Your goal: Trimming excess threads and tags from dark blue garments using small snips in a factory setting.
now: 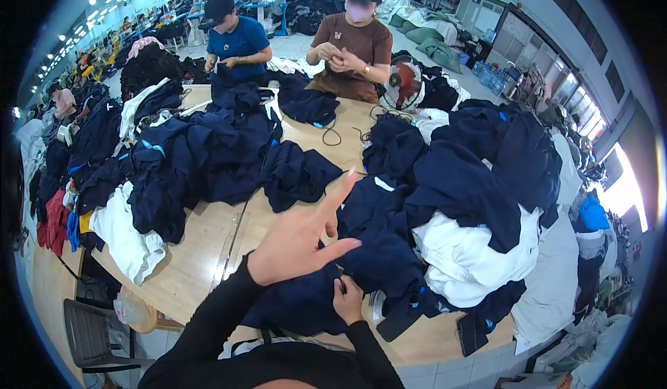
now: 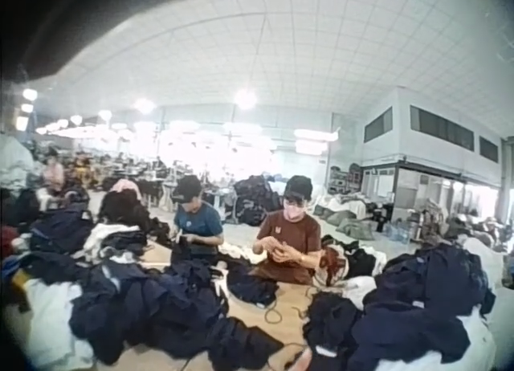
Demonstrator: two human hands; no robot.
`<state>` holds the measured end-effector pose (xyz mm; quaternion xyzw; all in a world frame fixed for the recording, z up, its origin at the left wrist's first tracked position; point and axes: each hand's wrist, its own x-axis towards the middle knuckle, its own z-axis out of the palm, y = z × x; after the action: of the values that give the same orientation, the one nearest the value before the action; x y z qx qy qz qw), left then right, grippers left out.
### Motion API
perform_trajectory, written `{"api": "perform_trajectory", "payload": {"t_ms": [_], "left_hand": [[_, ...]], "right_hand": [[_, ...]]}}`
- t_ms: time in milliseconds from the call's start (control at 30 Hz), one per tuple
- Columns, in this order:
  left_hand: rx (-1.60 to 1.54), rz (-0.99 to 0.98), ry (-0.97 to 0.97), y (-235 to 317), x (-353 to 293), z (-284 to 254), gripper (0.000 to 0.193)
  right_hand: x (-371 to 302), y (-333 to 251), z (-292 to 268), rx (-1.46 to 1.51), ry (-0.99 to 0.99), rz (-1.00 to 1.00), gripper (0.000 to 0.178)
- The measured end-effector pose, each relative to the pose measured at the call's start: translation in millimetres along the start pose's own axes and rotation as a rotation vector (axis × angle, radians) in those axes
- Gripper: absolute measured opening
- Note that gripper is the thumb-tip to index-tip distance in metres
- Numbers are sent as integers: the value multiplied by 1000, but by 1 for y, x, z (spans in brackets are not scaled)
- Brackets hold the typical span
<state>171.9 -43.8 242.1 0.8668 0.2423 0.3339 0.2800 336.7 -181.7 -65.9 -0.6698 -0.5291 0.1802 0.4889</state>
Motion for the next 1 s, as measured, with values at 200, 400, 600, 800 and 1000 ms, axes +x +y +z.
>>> {"api": "perform_trajectory", "payload": {"t_ms": [200,400,600,800,1000], "left_hand": [[254,-218,-172,-127,-109,118,109],[582,-234,-65,-162,-188,170,78],[500,-204,14,-163,-188,172,56],[462,-189,32,-165,-188,172,56],[253,-497,-328,-148,-116,115,105]], "right_hand": [[4,-6,-4,20,54,-30,10],[6,-8,-3,11,46,-70,11],[7,-6,-5,19,46,-33,17],[6,-1,-6,42,40,-20,20],[8,-3,7,42,12,-4,20]]}}
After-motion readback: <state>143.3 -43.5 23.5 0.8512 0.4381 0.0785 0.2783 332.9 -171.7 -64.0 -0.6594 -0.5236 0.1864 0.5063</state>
